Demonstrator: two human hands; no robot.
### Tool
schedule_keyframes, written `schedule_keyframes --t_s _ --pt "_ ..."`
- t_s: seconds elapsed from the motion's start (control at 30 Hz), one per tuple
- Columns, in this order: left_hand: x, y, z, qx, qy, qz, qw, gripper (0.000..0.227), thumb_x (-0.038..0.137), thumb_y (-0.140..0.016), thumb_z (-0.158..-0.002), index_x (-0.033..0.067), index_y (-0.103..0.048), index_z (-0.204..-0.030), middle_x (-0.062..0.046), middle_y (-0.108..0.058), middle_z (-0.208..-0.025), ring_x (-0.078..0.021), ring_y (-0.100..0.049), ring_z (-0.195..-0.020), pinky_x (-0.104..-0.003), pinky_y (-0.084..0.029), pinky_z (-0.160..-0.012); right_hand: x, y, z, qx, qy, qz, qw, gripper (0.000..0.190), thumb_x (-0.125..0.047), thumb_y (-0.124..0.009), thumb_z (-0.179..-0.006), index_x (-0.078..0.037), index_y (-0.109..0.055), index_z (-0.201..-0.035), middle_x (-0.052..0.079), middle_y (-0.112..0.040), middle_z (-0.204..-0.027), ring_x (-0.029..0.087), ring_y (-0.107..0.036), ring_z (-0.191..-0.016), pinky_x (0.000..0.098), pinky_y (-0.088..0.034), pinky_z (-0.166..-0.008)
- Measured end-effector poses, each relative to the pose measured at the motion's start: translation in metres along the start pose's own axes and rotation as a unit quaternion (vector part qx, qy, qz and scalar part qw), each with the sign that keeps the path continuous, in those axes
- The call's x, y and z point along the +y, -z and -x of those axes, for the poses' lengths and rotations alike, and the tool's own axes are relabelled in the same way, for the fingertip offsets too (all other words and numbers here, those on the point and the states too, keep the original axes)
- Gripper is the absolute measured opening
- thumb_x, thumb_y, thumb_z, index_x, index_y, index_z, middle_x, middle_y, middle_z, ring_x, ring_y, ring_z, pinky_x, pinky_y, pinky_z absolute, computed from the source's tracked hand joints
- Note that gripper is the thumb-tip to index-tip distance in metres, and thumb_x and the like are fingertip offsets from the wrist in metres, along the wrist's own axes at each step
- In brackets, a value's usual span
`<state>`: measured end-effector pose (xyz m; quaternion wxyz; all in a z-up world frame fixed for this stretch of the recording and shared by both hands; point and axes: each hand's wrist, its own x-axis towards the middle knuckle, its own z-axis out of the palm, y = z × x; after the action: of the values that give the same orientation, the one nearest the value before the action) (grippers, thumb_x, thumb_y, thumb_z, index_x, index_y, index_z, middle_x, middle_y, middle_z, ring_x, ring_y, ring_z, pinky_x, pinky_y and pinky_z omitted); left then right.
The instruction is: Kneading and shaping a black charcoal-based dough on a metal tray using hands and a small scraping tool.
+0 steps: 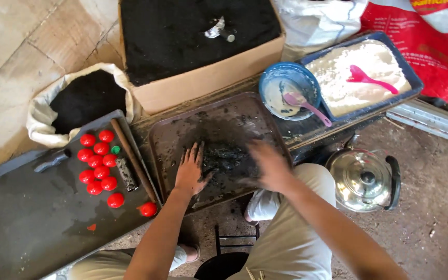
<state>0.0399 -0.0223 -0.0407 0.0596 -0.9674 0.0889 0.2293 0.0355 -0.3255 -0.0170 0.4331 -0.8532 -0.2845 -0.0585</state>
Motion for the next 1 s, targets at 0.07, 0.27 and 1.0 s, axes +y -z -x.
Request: schedule_keyframes --t_s 0.07,0.27,1.0 --pt "-0.003 0.003 -0.006 -0.022 -0.021 -0.069 0.997 0.104 0.076 -0.038 -0.092 0.0092 -0.006 -0.165 -0.017 -0.006 -0.170 -0.0383 -0.012 -0.157 -0.050 -0.019 -0.127 -0.012 -0.041 -0.049 -0.236 -0.055 0.213 0.947 0.129 -0.006 -0.100 -0.054 -0.005 -0.027 -0.160 0.026 -0.032 -0.159 0.053 -0.039 -0.141 0.0565 -0.053 -0.101" --pt "-0.021 -0.042 -0.024 0.062 -0.027 0.079 0.995 0.097 0.072 -0.046 -0.092 0.0132 -0.016 -0.164 -0.014 -0.022 -0.164 -0.0375 -0.023 -0.152 -0.053 -0.023 -0.125 -0.009 -0.091 -0.098 -0.339 0.023 0.254 0.906 0.120 -0.002 -0.094 -0.064 -0.012 -0.027 -0.162 0.020 -0.035 -0.160 0.047 -0.040 -0.143 0.0592 -0.053 -0.102" --pt "-0.029 -0.113 -0.072 0.367 -0.062 0.178 0.911 0.068 0.062 -0.073 -0.064 0.0202 -0.065 -0.117 -0.008 -0.063 -0.118 -0.0308 -0.061 -0.116 -0.052 -0.047 -0.096 0.073 -0.143 -0.075 -0.046 0.250 0.256 0.933 0.042 -0.050 -0.065 -0.087 -0.011 -0.073 -0.102 0.010 -0.067 -0.095 0.031 -0.069 -0.092 0.0372 -0.061 -0.069"
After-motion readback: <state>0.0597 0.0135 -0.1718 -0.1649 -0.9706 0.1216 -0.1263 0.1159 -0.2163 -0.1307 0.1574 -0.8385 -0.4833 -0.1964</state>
